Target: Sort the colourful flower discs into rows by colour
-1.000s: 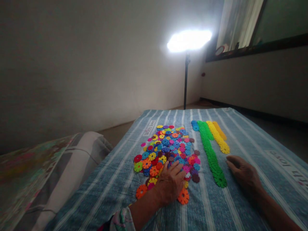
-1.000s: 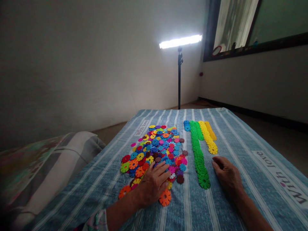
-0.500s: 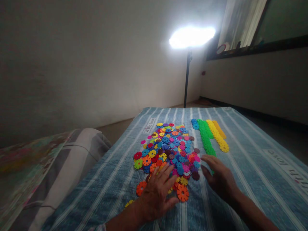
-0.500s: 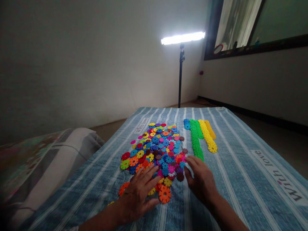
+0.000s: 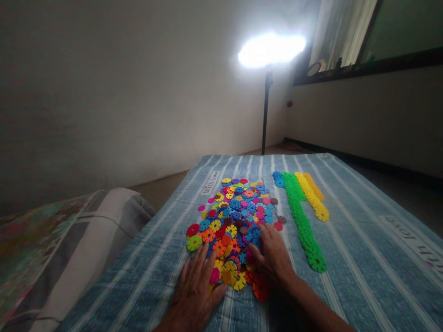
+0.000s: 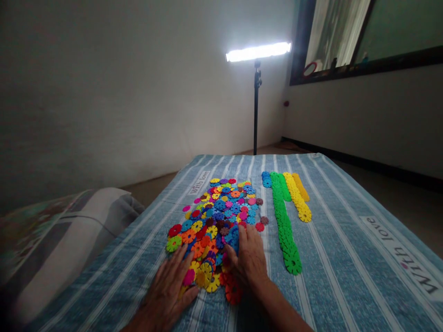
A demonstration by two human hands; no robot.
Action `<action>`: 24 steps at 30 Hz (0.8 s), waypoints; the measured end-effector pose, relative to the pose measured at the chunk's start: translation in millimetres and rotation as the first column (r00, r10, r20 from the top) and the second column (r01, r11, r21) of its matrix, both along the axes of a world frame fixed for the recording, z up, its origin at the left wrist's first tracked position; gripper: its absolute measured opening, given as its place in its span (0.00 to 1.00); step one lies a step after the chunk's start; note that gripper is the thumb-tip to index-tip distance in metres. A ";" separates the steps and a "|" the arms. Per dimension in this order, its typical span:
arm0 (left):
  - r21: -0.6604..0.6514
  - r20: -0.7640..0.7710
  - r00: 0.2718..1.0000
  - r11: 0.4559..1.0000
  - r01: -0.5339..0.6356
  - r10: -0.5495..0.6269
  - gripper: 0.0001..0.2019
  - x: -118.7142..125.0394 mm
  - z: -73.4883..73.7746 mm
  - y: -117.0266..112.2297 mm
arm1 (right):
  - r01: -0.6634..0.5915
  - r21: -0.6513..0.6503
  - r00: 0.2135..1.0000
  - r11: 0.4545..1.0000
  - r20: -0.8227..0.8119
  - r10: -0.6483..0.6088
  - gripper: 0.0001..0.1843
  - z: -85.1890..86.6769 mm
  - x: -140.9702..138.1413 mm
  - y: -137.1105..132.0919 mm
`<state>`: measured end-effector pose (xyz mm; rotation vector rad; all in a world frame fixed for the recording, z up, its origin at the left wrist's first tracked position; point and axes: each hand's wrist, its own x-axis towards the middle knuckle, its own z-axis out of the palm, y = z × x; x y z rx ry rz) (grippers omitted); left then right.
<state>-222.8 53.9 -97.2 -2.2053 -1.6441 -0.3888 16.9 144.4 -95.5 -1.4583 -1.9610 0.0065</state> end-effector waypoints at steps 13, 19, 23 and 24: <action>-0.029 0.147 0.975 0.984 0.175 -0.169 0.28 52.4 19.3 21.1 | -0.018 -0.076 0.997 0.997 -0.074 0.013 0.19 16.4 5.7 32.4; -0.019 0.194 0.952 0.970 0.244 -0.235 0.25 68.9 32.5 44.5 | -0.136 -0.056 0.970 0.989 -0.211 0.121 0.15 17.3 1.3 28.8; -0.090 0.234 0.959 0.978 0.187 -0.161 0.22 75.1 50.7 80.4 | -0.148 -0.054 0.971 0.988 -0.196 0.135 0.12 12.5 1.6 27.1; -0.102 0.240 0.963 0.983 0.149 -0.121 0.22 76.4 53.9 89.4 | -0.164 -0.039 0.968 0.986 -0.199 0.153 0.13 11.2 0.7 25.3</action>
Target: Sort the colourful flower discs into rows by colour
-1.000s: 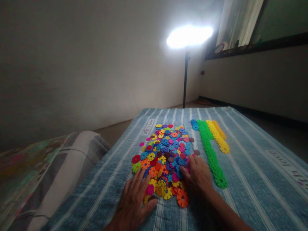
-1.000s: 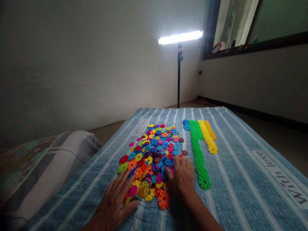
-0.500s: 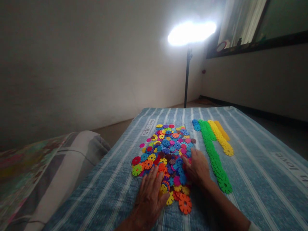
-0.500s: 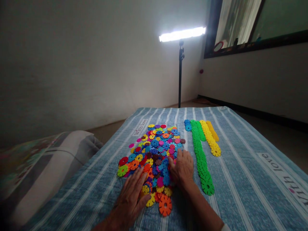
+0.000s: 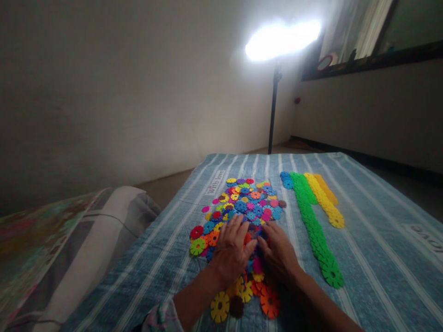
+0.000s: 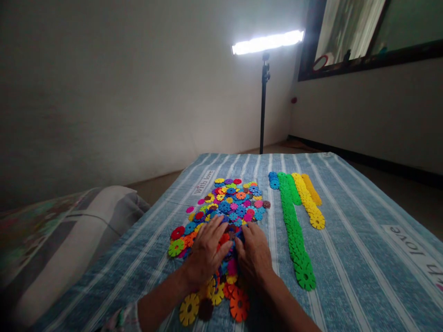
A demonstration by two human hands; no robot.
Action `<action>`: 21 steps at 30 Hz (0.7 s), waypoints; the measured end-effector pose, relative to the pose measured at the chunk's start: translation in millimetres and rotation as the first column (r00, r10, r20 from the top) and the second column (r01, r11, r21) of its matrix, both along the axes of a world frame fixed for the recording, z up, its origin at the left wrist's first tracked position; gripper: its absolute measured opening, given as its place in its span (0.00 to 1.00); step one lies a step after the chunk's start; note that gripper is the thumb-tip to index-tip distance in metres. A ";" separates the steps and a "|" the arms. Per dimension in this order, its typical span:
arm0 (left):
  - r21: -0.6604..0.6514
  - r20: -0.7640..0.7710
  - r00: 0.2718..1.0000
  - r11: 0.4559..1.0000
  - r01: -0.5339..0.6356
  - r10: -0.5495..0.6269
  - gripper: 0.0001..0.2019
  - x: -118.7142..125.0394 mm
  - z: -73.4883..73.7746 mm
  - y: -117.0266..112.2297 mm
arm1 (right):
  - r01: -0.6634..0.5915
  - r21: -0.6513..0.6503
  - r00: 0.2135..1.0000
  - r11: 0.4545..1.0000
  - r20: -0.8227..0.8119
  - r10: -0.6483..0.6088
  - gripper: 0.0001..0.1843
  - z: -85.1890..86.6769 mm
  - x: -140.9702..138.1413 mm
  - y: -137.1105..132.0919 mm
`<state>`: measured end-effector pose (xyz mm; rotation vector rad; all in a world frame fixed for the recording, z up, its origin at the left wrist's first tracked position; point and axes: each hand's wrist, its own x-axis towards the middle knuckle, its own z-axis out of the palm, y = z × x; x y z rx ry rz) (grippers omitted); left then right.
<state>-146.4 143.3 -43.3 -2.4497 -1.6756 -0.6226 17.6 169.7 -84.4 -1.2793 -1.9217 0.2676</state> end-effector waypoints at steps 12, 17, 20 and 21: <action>-0.096 0.019 1.000 0.995 -0.009 0.011 0.12 16.1 7.9 15.0 | 0.041 0.039 0.999 0.998 0.024 -0.042 0.14 19.0 8.2 16.9; -0.080 0.057 0.998 0.997 0.018 -0.013 0.10 14.5 6.7 16.0 | 0.010 -0.056 0.962 0.998 0.273 0.005 0.09 24.7 4.1 28.3; -0.063 0.073 0.997 0.997 0.036 -0.031 0.09 13.6 5.7 15.8 | 0.000 -0.100 0.927 0.995 0.373 0.038 0.09 30.2 2.6 16.5; -0.058 0.077 0.996 0.997 0.040 -0.036 0.10 13.6 5.7 15.6 | 0.010 -0.111 0.920 0.994 0.390 0.035 0.10 32.5 2.9 13.1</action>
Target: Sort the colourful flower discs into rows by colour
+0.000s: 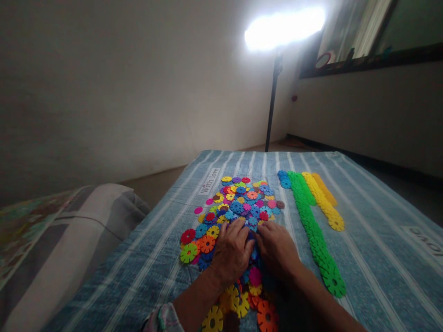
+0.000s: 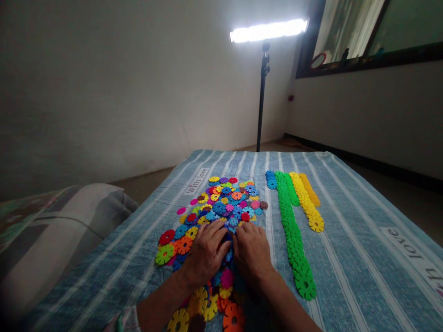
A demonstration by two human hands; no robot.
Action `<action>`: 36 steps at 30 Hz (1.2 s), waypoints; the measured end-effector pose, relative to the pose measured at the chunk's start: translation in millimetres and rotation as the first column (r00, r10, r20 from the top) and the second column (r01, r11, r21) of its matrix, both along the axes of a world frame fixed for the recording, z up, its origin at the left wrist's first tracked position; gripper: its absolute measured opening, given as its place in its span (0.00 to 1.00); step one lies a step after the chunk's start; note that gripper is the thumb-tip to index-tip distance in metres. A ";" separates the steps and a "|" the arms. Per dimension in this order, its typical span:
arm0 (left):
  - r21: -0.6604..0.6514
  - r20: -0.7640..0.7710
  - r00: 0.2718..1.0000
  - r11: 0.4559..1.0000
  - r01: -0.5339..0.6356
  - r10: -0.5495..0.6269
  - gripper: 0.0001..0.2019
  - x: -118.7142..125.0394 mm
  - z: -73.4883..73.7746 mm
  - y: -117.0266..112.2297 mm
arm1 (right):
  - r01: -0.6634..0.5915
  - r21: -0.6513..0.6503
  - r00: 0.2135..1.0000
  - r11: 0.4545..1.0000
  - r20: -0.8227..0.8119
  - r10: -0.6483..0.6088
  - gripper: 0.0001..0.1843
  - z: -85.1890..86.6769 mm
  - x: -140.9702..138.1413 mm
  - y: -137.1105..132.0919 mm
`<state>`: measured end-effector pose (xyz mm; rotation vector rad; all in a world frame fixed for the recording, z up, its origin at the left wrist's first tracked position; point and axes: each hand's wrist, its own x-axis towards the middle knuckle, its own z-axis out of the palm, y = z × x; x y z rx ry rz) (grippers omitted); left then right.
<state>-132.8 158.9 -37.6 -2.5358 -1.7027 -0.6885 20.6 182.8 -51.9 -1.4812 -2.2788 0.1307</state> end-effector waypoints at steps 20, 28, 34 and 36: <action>-0.020 0.037 0.995 0.996 0.091 -0.090 0.17 2.1 -9.2 0.4 | 0.084 -0.053 0.986 0.995 0.150 -0.076 0.14 19.9 11.9 13.3; 0.052 0.047 0.994 0.994 0.091 -0.094 0.16 1.0 -17.5 3.2 | 0.205 -0.013 0.961 0.979 0.194 -0.199 0.11 22.3 14.2 53.9; 0.129 0.031 0.994 0.987 0.098 -0.103 0.15 -1.5 -28.8 5.5 | 0.232 -0.105 0.958 0.967 0.197 -0.209 0.13 25.0 7.3 52.5; 0.137 0.027 0.994 0.985 0.101 -0.106 0.15 -1.7 -27.6 5.1 | 0.230 -0.135 0.961 0.964 0.187 -0.203 0.13 26.9 8.0 52.1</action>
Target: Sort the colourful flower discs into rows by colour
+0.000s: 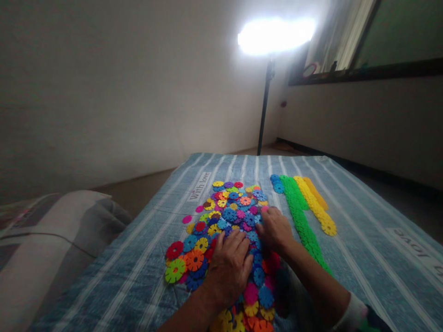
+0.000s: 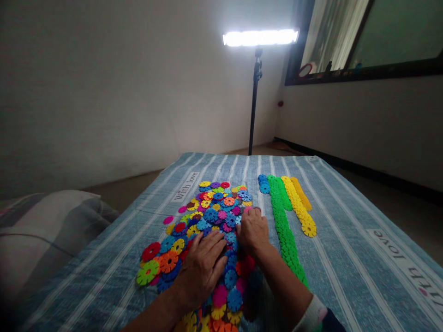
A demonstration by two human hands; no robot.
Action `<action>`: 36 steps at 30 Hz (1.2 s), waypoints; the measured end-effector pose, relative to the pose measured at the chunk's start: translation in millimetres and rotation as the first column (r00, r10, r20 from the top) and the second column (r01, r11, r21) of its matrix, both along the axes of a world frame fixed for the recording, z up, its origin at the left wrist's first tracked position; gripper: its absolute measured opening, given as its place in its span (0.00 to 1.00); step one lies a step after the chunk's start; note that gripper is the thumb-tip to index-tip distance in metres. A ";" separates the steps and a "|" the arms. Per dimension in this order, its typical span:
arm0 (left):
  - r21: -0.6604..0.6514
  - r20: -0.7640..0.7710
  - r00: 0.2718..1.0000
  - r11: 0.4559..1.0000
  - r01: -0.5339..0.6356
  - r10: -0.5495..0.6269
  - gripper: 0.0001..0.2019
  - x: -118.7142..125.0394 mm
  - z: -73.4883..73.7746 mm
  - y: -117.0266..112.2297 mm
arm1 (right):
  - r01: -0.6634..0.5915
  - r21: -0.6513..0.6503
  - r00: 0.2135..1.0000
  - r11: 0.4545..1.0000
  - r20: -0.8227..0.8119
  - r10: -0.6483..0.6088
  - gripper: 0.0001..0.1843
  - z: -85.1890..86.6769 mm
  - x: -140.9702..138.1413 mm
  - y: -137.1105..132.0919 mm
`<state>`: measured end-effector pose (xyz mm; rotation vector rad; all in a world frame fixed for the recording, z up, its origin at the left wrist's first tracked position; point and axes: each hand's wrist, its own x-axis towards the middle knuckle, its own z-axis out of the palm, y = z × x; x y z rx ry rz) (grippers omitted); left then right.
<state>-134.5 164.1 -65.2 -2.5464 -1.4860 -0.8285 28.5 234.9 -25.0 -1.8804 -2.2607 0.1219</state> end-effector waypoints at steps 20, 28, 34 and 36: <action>0.031 0.049 0.999 0.999 0.008 -0.009 0.14 -0.2 -2.3 0.7 | 0.006 0.212 0.973 0.977 -0.226 0.043 0.15 -4.6 70.8 73.8; 0.082 0.069 0.998 0.997 0.008 -0.013 0.15 -0.9 -7.8 1.9 | 0.054 0.225 0.983 0.973 -0.183 -0.012 0.13 1.7 100.8 139.5; 0.038 0.036 0.999 0.999 0.008 -0.010 0.15 -2.7 -0.7 -1.2 | 0.018 0.193 0.989 0.981 -0.144 0.010 0.12 -6.4 103.9 159.7; 0.033 0.027 1.000 0.999 0.007 -0.008 0.15 -2.7 0.9 -2.0 | 0.011 0.186 0.992 0.983 -0.129 0.014 0.11 -7.9 105.8 162.5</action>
